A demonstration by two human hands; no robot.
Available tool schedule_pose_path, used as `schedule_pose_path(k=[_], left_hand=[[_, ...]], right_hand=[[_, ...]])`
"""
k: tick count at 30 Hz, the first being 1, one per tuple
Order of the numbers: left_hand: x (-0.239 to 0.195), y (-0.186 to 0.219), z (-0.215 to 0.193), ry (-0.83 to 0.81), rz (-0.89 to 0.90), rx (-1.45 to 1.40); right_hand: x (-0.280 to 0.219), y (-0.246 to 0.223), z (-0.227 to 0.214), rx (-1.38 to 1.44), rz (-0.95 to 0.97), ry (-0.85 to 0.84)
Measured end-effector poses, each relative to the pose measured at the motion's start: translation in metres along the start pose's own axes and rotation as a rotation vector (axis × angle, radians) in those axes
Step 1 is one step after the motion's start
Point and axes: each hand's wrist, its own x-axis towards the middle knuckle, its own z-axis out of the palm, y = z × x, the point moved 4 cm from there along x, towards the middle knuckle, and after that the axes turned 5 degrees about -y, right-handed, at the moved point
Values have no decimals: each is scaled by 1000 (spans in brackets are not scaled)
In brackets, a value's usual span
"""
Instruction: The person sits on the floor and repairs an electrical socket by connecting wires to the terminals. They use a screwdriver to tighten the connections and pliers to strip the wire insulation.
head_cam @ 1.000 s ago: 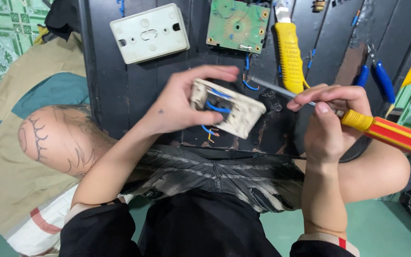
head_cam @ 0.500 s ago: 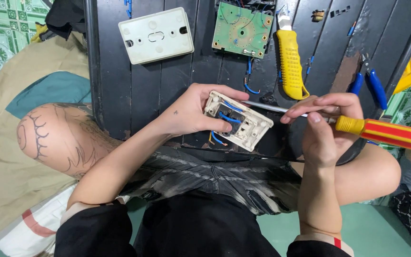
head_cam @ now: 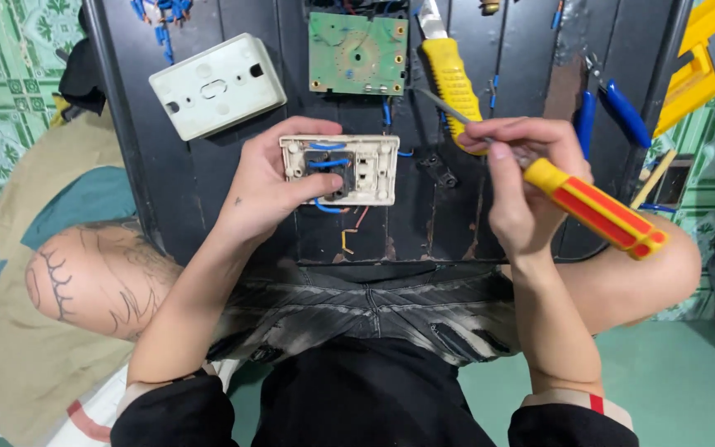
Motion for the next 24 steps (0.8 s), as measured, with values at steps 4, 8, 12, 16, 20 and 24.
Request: schedule_pose_path(k=[4,8,12,16,20,24], left_hand=[[-1,6,7,-63,-3,26],[-1,3,7,-28,-1,3],[-2,11,12,-27,74,17],[-1,11,12,-28,41,20],[1,-1,9,39,-3,6],[0,-1,8,125,-20,-8]], right_hand=[[3,2,3,-39,5,-10],[4,5,3,-52,-31,-2],[5,4,0,-35,-35,5],[6,2,-6,-101,-61,50],[9,4,-14,-70,-115,33],[5,-3,-18,42,-144,26]])
